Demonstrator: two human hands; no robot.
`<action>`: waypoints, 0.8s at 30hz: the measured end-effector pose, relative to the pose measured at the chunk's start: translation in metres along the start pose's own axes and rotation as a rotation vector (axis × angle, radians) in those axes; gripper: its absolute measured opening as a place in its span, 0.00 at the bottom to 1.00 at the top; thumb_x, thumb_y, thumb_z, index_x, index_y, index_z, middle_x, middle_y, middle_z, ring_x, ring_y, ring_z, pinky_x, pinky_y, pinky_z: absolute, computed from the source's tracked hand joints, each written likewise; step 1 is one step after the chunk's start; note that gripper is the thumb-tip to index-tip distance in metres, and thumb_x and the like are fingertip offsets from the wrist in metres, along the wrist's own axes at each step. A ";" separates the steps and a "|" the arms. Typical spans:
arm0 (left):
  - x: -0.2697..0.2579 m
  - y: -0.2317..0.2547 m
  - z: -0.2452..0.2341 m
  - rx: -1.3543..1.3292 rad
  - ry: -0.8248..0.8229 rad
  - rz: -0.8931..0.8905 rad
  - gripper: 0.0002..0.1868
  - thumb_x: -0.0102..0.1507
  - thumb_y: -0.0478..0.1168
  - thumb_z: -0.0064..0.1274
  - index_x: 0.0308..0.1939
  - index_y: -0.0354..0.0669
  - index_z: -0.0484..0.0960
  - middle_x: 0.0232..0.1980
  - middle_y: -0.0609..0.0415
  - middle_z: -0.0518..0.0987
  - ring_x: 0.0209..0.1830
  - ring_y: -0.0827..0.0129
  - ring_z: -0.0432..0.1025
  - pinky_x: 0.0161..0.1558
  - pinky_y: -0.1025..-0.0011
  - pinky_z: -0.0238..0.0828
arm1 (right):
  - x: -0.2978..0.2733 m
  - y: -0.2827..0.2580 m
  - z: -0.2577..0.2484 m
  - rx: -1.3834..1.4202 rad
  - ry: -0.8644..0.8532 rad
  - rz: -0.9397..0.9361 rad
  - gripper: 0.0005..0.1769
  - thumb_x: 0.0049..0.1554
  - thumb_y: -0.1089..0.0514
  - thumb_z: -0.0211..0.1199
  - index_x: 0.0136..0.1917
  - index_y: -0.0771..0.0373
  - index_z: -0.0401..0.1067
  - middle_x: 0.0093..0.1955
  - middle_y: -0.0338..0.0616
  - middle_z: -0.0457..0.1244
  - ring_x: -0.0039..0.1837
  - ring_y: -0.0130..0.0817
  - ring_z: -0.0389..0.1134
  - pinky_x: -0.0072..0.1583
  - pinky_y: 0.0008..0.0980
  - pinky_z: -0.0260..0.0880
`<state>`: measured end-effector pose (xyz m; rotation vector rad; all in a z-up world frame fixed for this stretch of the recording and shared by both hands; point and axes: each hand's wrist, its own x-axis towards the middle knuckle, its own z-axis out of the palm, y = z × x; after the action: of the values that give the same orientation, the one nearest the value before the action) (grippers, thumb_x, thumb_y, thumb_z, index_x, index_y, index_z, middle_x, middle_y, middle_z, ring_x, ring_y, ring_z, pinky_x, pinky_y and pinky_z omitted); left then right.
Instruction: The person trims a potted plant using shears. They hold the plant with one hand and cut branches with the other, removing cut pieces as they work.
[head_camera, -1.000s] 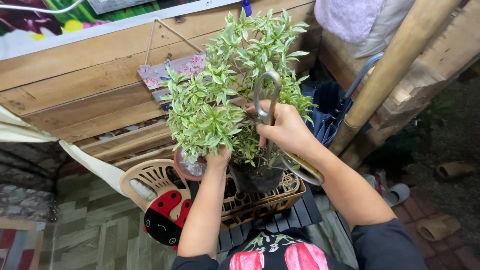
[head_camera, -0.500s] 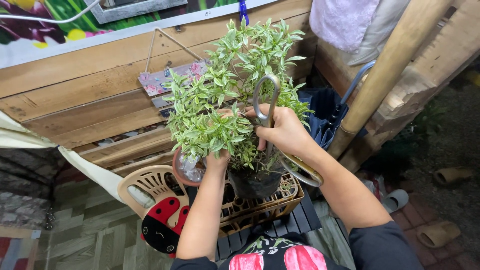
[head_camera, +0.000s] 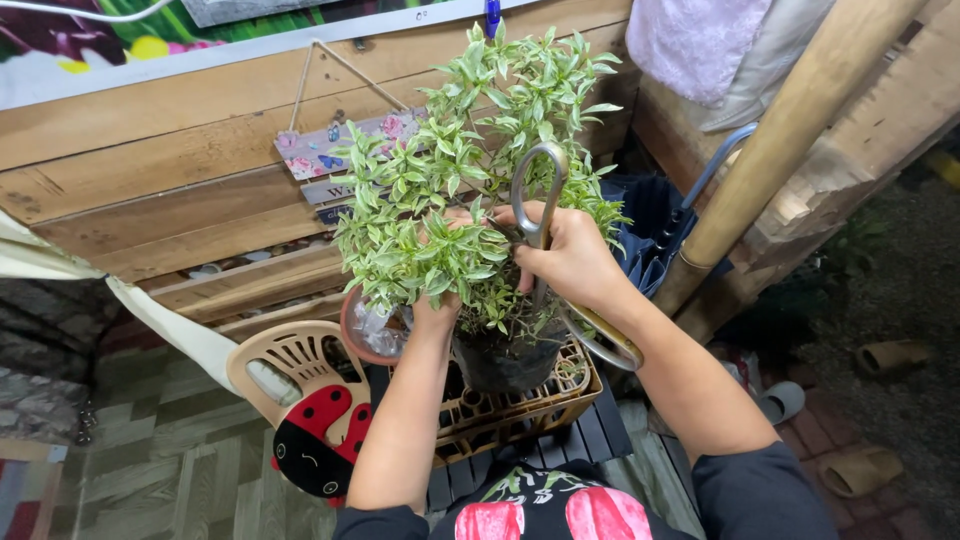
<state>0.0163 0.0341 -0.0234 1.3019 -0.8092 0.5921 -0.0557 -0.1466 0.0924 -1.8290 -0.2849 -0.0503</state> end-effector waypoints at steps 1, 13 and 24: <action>-0.002 -0.001 -0.001 -0.001 0.001 -0.002 0.13 0.69 0.39 0.55 0.57 0.41 0.81 0.57 0.51 0.76 0.61 0.62 0.72 0.63 0.64 0.71 | -0.001 0.000 0.000 0.000 0.000 0.003 0.25 0.51 0.72 0.57 0.63 0.67 0.74 0.38 0.46 0.71 0.33 0.28 0.73 0.38 0.29 0.73; 0.016 0.011 0.013 -0.028 0.169 -0.498 0.19 0.71 0.46 0.49 0.61 0.39 0.81 0.57 0.51 0.83 0.52 0.64 0.81 0.57 0.66 0.76 | -0.005 0.005 0.006 0.005 0.058 -0.022 0.25 0.51 0.73 0.58 0.63 0.68 0.74 0.42 0.42 0.71 0.34 0.26 0.73 0.38 0.28 0.74; -0.033 -0.061 -0.007 0.323 0.074 -0.186 0.14 0.71 0.36 0.48 0.57 0.35 0.81 0.55 0.47 0.83 0.53 0.62 0.77 0.55 0.64 0.73 | -0.004 0.004 0.004 0.006 0.117 -0.043 0.26 0.51 0.72 0.60 0.64 0.66 0.73 0.37 0.40 0.69 0.33 0.25 0.72 0.37 0.28 0.74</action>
<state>0.0452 0.0310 -0.0872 1.6206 -0.5379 0.6353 -0.0593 -0.1447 0.0868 -1.8065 -0.2411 -0.1859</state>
